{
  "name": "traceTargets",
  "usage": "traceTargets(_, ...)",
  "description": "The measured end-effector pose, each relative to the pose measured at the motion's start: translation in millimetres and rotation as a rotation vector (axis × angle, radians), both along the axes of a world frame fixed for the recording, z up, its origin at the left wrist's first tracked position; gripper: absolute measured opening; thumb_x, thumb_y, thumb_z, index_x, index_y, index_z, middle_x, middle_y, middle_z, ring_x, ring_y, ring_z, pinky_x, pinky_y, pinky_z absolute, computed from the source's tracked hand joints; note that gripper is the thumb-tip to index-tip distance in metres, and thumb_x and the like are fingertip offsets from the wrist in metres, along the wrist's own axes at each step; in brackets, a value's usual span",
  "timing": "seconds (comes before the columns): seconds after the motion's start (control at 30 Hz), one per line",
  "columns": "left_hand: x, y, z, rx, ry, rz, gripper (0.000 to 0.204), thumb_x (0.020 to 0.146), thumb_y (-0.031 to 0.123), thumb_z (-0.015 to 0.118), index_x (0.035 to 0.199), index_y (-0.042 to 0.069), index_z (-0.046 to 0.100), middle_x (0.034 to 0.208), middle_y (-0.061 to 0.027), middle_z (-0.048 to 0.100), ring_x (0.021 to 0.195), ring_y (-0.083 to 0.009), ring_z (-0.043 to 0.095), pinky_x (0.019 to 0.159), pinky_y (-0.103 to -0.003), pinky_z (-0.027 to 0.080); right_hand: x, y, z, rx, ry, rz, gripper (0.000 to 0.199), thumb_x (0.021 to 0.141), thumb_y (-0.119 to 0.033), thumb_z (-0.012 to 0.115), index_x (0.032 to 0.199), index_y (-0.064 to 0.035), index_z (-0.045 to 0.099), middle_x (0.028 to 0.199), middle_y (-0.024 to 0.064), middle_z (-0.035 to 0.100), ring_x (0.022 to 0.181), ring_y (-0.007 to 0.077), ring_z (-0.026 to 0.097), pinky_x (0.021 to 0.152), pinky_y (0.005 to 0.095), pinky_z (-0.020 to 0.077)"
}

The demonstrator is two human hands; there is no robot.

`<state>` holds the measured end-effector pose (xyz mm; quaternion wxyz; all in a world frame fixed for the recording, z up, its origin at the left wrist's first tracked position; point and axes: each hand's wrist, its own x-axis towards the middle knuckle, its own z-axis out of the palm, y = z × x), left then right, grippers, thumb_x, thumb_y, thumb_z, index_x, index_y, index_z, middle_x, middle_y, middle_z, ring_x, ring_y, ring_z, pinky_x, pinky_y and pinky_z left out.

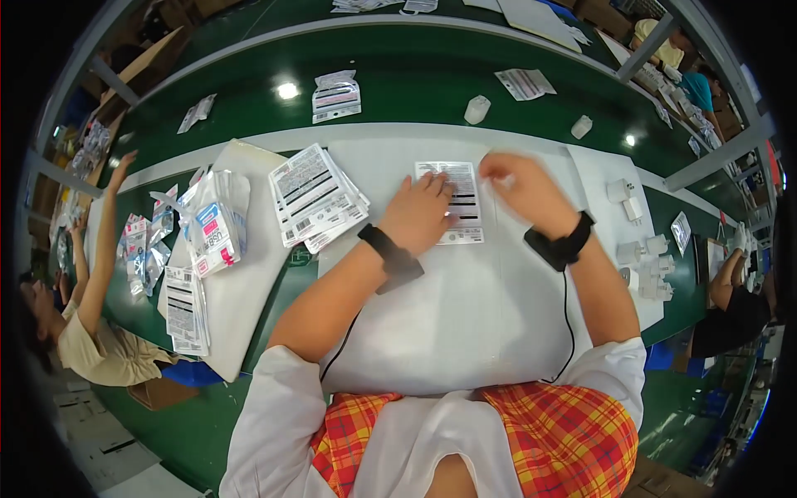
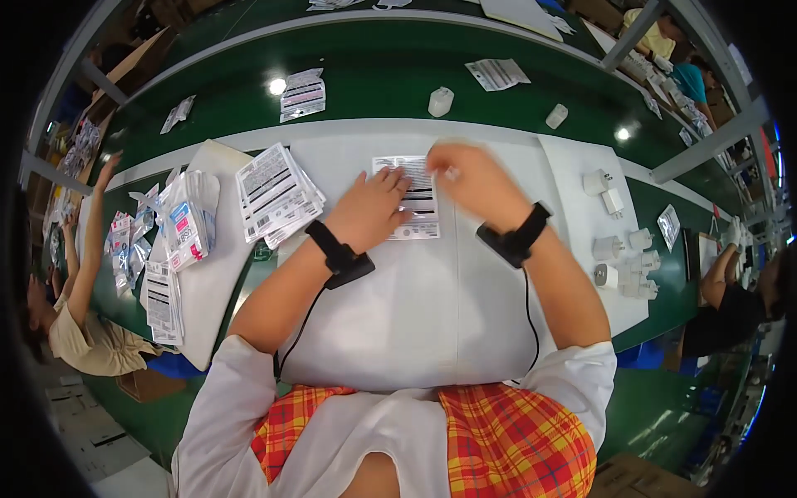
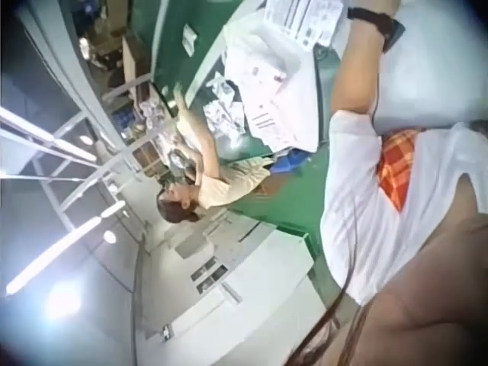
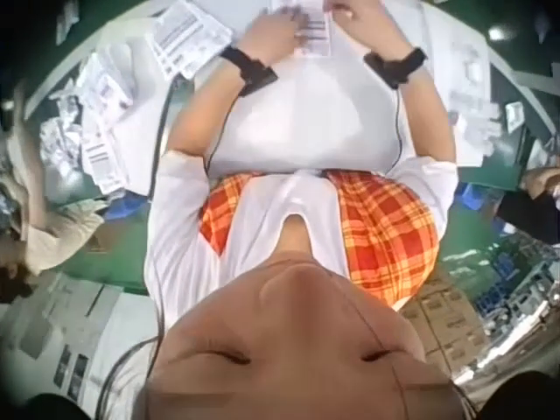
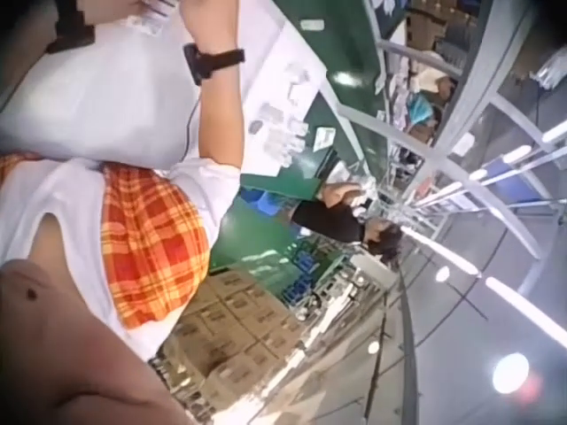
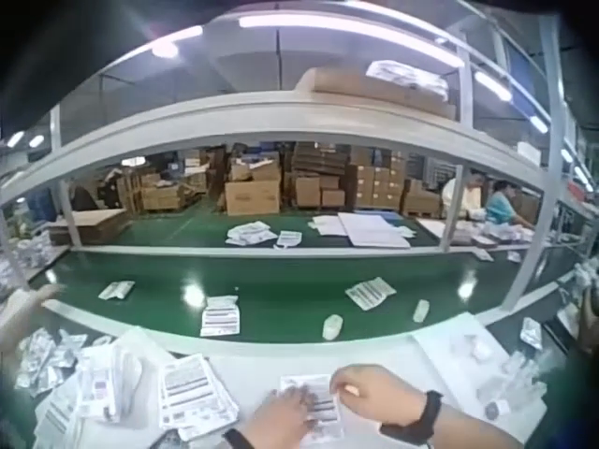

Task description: The person packages power adapters by placing each one into a plastic bag and sealing it by hand. This process is repeated multiple times, with the finished products eventually being placed into a blue bin.

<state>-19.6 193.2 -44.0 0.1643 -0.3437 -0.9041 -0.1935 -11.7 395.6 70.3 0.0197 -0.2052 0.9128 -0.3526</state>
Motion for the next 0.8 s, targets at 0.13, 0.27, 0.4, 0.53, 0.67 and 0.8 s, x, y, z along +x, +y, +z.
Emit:
traceTargets(0.13, -26.6, -18.2, 43.7, -0.020, -0.608, -0.152, 0.032, 0.092, 0.012, 0.050, 0.122, 0.013, 0.059, 0.112, -0.0058, 0.066, 0.112, -0.0268, 0.058, 0.109, -0.048, 0.030, 20.6, -31.2, -50.5, 0.092, 0.174, 0.081, 0.018, 0.077, -0.006, 0.056, 0.092, -0.0015, 0.064, 0.097, 0.0176, 0.063, 0.087, 0.0338, 0.060, 0.078, 0.0409, 0.0499)
traceTargets(0.27, -41.1, -25.7, 55.5, -0.069, -0.629, -0.187, 0.034, 0.092, 0.010, 0.049, 0.125, 0.015, 0.058, 0.109, -0.0040, 0.068, 0.106, -0.0250, 0.061, 0.110, -0.050, 0.028, 13.5, -51.9, -69.9, 0.272, 0.309, 0.111, 0.026, 0.075, -0.005, 0.056, 0.101, -0.0037, 0.063, 0.102, 0.0172, 0.060, 0.092, 0.0348, 0.059, 0.081, 0.0415, 0.0486)
traceTargets(0.4, -38.5, -26.1, 55.1, -0.119, -0.655, -0.134, 0.036, 0.091, 0.008, 0.049, 0.126, 0.015, 0.058, 0.122, -0.0023, 0.063, 0.114, -0.0248, 0.058, 0.110, -0.053, 0.026, 13.4, -67.5, -47.4, 0.332, -0.180, 0.092, 0.035, 0.074, -0.009, 0.059, 0.108, -0.0034, 0.059, 0.107, 0.0160, 0.058, 0.103, 0.0355, 0.054, 0.086, 0.0423, 0.0460)
traceTargets(0.53, -31.6, -30.6, 44.1, -0.181, -0.507, -0.176, 0.041, 0.089, 0.014, 0.054, 0.130, 0.016, 0.054, 0.137, -0.0031, 0.052, 0.126, -0.0244, 0.048, 0.112, -0.054, 0.022, 34.1, -45.9, -54.2, 0.321, -0.068, 0.309, 0.050, 0.074, -0.016, 0.063, 0.121, -0.0043, 0.055, 0.111, 0.0171, 0.055, 0.114, 0.0361, 0.048, 0.096, 0.0419, 0.0410)
traceTargets(0.67, -19.6, -37.0, 38.3, -0.195, -0.381, -0.237, 0.060, 0.079, 0.022, 0.063, 0.137, 0.018, 0.048, 0.150, -0.0054, 0.036, 0.134, -0.0221, 0.040, 0.111, -0.058, 0.021, 96.4, -23.9, -45.0, 0.293, 0.090, 0.353, 0.060, 0.074, -0.017, 0.066, 0.131, -0.0070, 0.050, 0.121, 0.0219, 0.051, 0.120, 0.0364, 0.044, 0.102, 0.0438, 0.0360)
traceTargets(0.8, -14.4, -29.8, 57.4, -0.233, -0.373, -0.248, 0.065, 0.075, 0.028, 0.067, 0.135, 0.015, 0.048, 0.145, -0.0114, 0.040, 0.131, -0.0271, 0.042, 0.109, -0.059, 0.024, 82.8, 9.1, -29.6, 0.246, -0.144, 0.640, 0.053, 0.081, -0.018, 0.064, 0.131, -0.0072, 0.052, 0.130, 0.0203, 0.050, 0.125, 0.0326, 0.043, 0.105, 0.0430, 0.0328)
